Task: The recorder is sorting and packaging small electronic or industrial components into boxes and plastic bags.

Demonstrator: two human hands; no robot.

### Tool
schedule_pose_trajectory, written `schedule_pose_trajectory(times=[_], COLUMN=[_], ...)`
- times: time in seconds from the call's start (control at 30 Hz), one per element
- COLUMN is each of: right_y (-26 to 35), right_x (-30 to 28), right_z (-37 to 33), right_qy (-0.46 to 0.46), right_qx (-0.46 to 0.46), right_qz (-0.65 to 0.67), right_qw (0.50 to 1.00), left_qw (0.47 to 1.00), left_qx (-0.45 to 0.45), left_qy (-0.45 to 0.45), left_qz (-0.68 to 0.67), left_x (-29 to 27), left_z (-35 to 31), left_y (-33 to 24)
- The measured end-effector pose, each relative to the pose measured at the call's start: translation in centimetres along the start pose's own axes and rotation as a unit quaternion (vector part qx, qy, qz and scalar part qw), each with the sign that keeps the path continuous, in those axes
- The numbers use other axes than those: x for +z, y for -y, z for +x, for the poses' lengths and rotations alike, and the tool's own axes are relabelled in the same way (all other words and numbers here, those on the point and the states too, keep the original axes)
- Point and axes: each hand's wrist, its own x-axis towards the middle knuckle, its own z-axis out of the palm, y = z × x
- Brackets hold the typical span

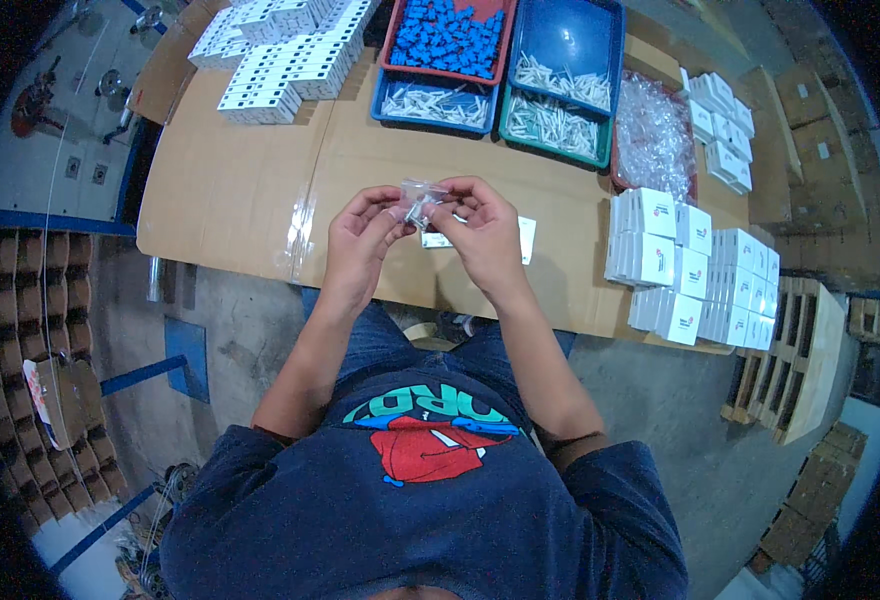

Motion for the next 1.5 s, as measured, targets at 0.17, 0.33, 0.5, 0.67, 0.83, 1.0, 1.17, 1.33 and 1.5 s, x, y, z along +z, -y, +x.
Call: schedule_pose_trajectory(times=[0.17,0.33,0.5,0.67,0.83,1.0,1.17,1.33,1.5], right_y=[0.1,-0.5,-0.5,-0.3,0.5,0.3,-0.2,0.6,0.9], right_x=[0.0,0.2,0.2,0.3,0.2,0.4,0.1,0.4,0.3], right_z=[0.0,-0.1,-0.1,-0.1,0.0,-0.2,-0.2,-0.1,0.1], right_qy=[-0.027,-0.019,-0.023,-0.034,-0.041,-0.008,0.022,0.014,0.025], right_qx=[-0.001,-0.015,-0.007,-0.003,0.013,0.011,0.004,0.024,0.029], right_qz=[-0.018,-0.021,-0.022,-0.021,-0.018,-0.032,-0.03,-0.012,-0.019], right_qw=[0.999,0.999,0.999,0.999,0.999,0.999,0.999,1.0,0.999], left_qw=[0.999,0.998,0.998,0.999,0.999,0.999,0.998,0.996,0.997], left_qx=[-0.006,0.014,0.005,0.0,-0.01,0.017,0.033,0.046,0.041], left_qy=[0.019,0.032,0.028,0.026,0.025,0.02,0.016,0.02,0.006], left_qz=[0.027,0.044,0.05,0.025,0.034,0.037,0.047,0.074,0.061], left_x=[-0.1,0.0,-0.2,0.1,0.6,-0.3,-0.3,-0.3,0.3], left_z=[-0.3,-0.4,-0.1,-0.3,-0.3,-0.1,-0.2,-0.3,-0.4], left_y=[0.6,1.1,1.1,0.7,0.2,0.9,0.8,0.7,0.7])
